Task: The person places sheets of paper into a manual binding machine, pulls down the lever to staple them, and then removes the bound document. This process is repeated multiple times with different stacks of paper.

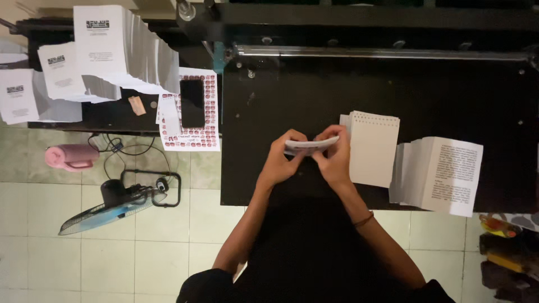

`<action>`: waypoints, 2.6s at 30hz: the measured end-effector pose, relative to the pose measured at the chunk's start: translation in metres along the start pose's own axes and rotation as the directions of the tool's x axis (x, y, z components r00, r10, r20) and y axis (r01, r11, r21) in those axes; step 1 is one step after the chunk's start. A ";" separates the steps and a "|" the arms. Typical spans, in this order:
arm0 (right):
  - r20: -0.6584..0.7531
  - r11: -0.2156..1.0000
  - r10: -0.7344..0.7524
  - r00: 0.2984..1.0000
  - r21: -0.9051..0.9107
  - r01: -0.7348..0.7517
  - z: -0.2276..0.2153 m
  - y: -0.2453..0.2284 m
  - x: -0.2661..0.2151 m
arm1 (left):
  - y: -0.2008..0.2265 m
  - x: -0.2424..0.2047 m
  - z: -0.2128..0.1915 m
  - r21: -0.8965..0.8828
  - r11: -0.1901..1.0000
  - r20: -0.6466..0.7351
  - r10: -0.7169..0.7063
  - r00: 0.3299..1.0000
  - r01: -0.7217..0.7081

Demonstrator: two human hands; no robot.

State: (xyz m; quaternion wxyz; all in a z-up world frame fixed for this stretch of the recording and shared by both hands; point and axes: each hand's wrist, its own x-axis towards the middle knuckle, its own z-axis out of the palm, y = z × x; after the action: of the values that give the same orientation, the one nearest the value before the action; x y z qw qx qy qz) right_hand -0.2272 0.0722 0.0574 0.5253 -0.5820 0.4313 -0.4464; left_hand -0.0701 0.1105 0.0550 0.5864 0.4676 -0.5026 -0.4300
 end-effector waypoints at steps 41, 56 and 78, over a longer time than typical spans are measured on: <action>0.212 0.616 -0.267 0.940 -0.712 0.336 -0.015 -0.063 -0.014 | 0.010 0.008 -0.051 0.053 0.998 -0.102 0.045 0.994 -0.040; 0.533 0.193 -0.146 0.833 -0.811 0.553 -0.015 -0.066 0.004 | 0.005 0.005 -0.007 0.174 0.984 -0.006 0.039 0.999 -0.037; 0.098 0.952 -0.016 0.995 -0.303 0.046 -0.016 -0.037 0.013 | -0.004 0.013 -0.006 -0.049 0.999 -0.245 -0.021 0.969 0.009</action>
State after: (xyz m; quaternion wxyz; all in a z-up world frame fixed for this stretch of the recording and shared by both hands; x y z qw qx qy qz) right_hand -0.2385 0.0590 0.0959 0.4421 -0.6833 0.4604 -0.3546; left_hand -0.0629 0.0981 0.0535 0.6520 0.5067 -0.4122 -0.3851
